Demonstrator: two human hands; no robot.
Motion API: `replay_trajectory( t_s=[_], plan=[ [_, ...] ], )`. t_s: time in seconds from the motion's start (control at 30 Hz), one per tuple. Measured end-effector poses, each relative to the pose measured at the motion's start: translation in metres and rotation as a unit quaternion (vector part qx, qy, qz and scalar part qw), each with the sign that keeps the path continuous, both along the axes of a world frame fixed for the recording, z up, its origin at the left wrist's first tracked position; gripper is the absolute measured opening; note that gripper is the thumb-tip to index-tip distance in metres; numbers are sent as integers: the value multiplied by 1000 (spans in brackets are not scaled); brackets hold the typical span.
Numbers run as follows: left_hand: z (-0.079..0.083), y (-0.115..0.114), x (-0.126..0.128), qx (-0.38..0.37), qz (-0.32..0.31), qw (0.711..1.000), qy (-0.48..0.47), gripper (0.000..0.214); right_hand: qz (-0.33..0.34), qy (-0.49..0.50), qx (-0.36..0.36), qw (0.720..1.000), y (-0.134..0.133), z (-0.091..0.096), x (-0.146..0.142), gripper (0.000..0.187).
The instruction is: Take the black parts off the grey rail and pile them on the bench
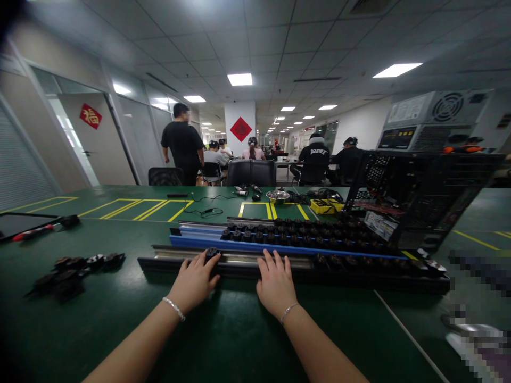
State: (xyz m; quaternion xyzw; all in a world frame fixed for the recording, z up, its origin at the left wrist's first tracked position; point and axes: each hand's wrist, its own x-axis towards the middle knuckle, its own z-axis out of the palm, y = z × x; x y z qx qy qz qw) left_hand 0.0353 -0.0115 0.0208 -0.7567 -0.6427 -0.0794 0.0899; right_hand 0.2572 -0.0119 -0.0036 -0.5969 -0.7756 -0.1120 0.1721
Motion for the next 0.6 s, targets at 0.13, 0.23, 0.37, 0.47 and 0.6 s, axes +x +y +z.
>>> replay_trajectory(
  t_s=[0.13,0.23,0.37,0.47,0.6],
  plan=[
    [0,0,0,9,-1,1000,-1,53,2,1,2,1000,0,0,1,48],
    [0,0,-1,9,5,1000,3,54,1,1,0,1000,-1,1,1,48],
    [3,1,-6,-6,18,1000,9,55,1,0,0,1000,-1,1,0,48],
    [8,2,-12,-26,20,999,10,55,-1,0,-6,1000,-1,1,0,48],
    [11,3,-18,-29,18,999,9,54,-2,2,-14,1000,-2,2,0,48]
  ],
)
